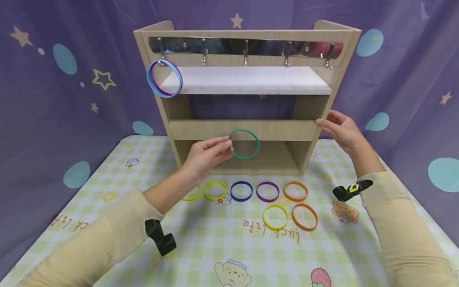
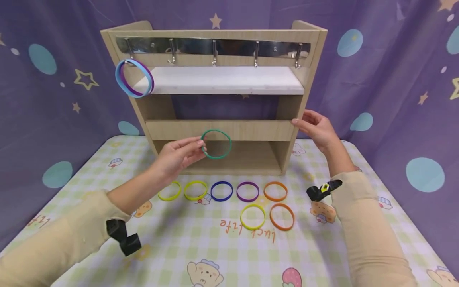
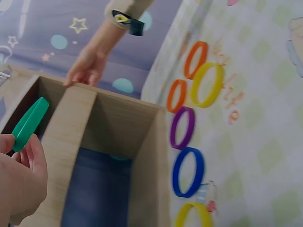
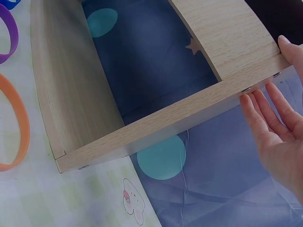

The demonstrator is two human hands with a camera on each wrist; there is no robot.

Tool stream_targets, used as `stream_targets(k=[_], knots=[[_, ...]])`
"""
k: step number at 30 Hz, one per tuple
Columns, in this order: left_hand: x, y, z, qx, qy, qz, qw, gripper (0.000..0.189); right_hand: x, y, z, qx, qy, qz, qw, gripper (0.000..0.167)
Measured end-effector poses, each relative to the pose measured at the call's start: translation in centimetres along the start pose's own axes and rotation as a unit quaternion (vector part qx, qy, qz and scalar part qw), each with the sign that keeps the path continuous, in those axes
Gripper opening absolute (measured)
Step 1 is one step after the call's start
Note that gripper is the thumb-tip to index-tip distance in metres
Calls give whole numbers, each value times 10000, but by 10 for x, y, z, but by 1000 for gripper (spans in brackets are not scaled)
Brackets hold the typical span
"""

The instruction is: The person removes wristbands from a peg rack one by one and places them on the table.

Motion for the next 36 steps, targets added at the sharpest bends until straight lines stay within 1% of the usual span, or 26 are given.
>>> stream_targets(k=[2,5,8,13,20,23,27,31,36], knots=[[2,1,-6,93,-162,-72,9998,39,0,0,0,-25,-7,25,10000,51],[5,3,-16,198,-358,-158,9990,38,1,1,-1,-71,12,55,10000,60],[8,5,-26,322,-428,-209,9983,37,1,1,0,-89,-4,38,10000,65],[14,10,-41,598,-515,-230,9966,37,0,-2,1,-36,0,22,10000,60],[22,17,-68,967,-783,-374,9915,35,0,-2,2,-8,5,13,10000,53],[23,19,-77,1060,-905,-474,9891,34,0,-2,1,23,-34,-1,10000,52],[23,25,-85,1130,-1108,-609,9855,33,0,0,1,13,10,-17,10000,53],[23,29,-91,1140,-1121,-767,9842,34,-1,0,1,-26,29,-7,10000,51],[23,32,-98,1154,-1051,-858,9840,33,0,1,1,-46,69,14,10000,48]])
Point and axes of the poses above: each hand's wrist, its own y-axis away from the middle knuckle, its own x-axis out of the back of the hand, z = x × y, the point moved 3 cm from there along -y, towards the middle knuckle, and after that the axes turned 9 degrees about -x, right-handed, at the moved point
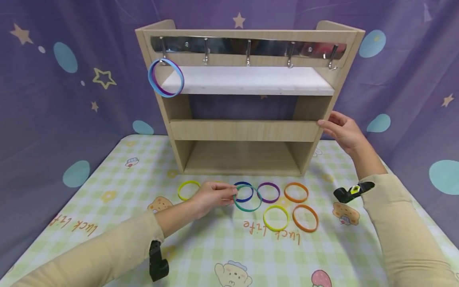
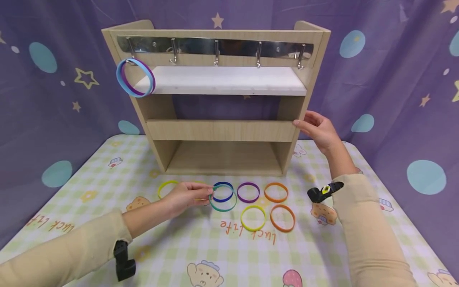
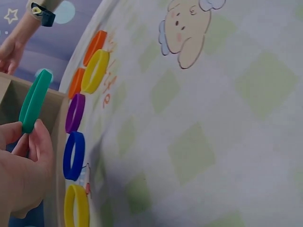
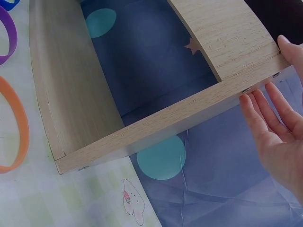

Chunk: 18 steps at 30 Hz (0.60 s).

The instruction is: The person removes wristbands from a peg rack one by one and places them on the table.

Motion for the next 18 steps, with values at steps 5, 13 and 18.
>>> stream_targets(k=[5,13,18], knots=[[-1,2,-7,67,-106,-78,9999,33,0,-1,1,18,-21,-9,10000,42],[0,2,-20,474,-229,-216,9984,30,0,-2,1,51,-66,-22,10000,39],[-1,2,-26,697,-461,-293,9961,26,1,-2,1,19,-31,-31,10000,46]])
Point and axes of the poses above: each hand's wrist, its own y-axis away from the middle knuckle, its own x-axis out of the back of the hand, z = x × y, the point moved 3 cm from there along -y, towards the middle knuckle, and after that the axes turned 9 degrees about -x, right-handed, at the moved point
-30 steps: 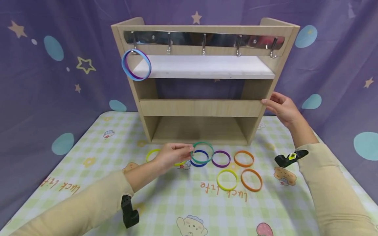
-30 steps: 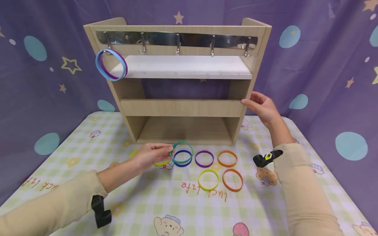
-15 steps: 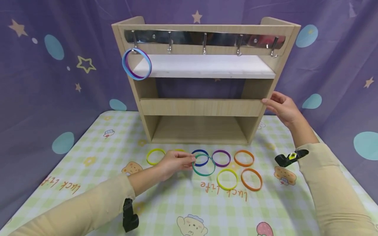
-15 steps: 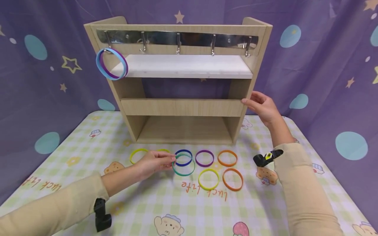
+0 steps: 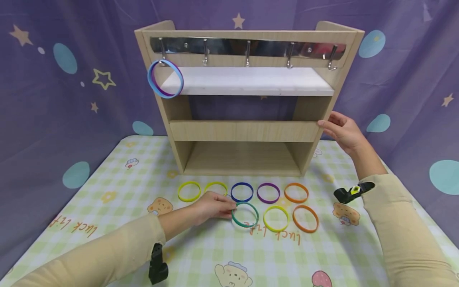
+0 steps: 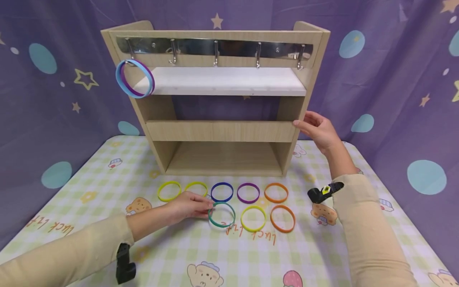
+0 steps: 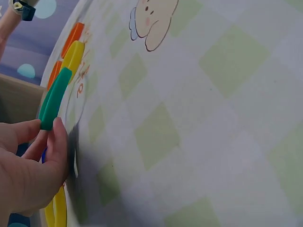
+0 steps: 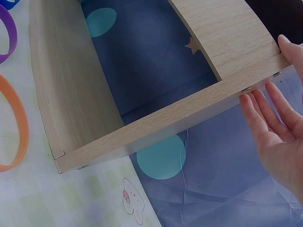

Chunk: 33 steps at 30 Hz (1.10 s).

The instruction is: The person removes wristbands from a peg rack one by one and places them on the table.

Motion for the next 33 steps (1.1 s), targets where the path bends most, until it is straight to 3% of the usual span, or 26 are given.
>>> stream_targets(k=[12,17,25,33], knots=[[-5,3,0,9,-674,-119,9977,23,-1,1,2,92,-132,-33,9999,37],[2,4,6,46,-1065,-324,9938,27,-1,0,0,65,-34,-18,10000,48],[9,8,16,242,-1193,-382,9918,29,0,0,-2,39,-19,18,10000,56],[20,15,31,96,-1544,-958,9833,32,-1,1,-1,148,-406,-193,9989,36]])
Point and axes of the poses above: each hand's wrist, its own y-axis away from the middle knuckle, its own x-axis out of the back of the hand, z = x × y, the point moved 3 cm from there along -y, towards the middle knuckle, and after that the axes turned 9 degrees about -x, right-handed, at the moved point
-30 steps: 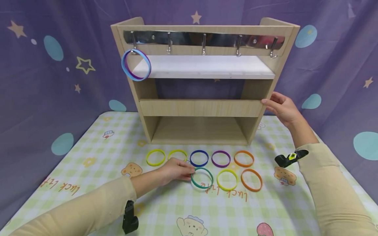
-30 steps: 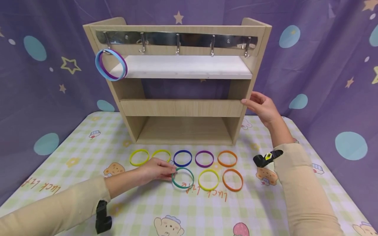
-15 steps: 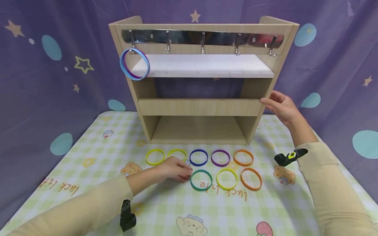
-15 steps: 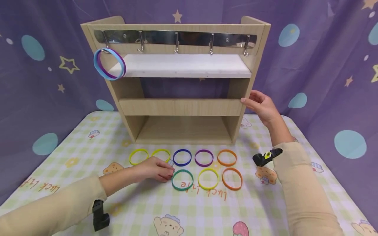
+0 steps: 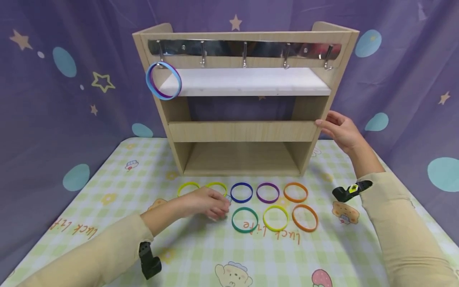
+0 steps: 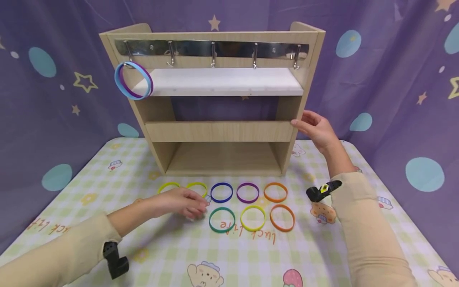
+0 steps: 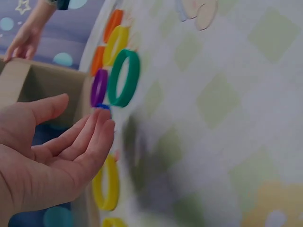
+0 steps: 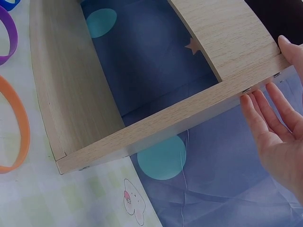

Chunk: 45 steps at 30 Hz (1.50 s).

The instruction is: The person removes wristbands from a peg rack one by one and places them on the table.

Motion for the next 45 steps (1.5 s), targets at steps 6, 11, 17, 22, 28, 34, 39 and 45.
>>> stream_targets(k=[6,11,17,22,28,34,39,45], knots=[[22,7,14,-193,-429,-355,9983,37,1,-1,0,13,45,50,10000,32],[47,15,31,-428,-648,-150,9969,41,1,-1,0,-2,-24,21,10000,33],[73,27,48,-709,-723,42,9949,44,0,0,0,24,-45,-33,10000,33],[91,39,60,-664,-784,105,9947,45,-1,0,1,19,2,-58,10000,33],[115,56,75,-868,-942,566,9901,49,-1,0,1,12,115,4,9999,31],[140,66,90,-1035,-381,1477,9829,55,0,0,0,42,-37,-71,10000,32],[152,72,100,-1440,791,2147,9628,57,0,-1,0,52,85,18,9999,29],[158,75,111,-1862,1992,2648,9250,39,1,-1,0,68,-65,-110,9999,30]])
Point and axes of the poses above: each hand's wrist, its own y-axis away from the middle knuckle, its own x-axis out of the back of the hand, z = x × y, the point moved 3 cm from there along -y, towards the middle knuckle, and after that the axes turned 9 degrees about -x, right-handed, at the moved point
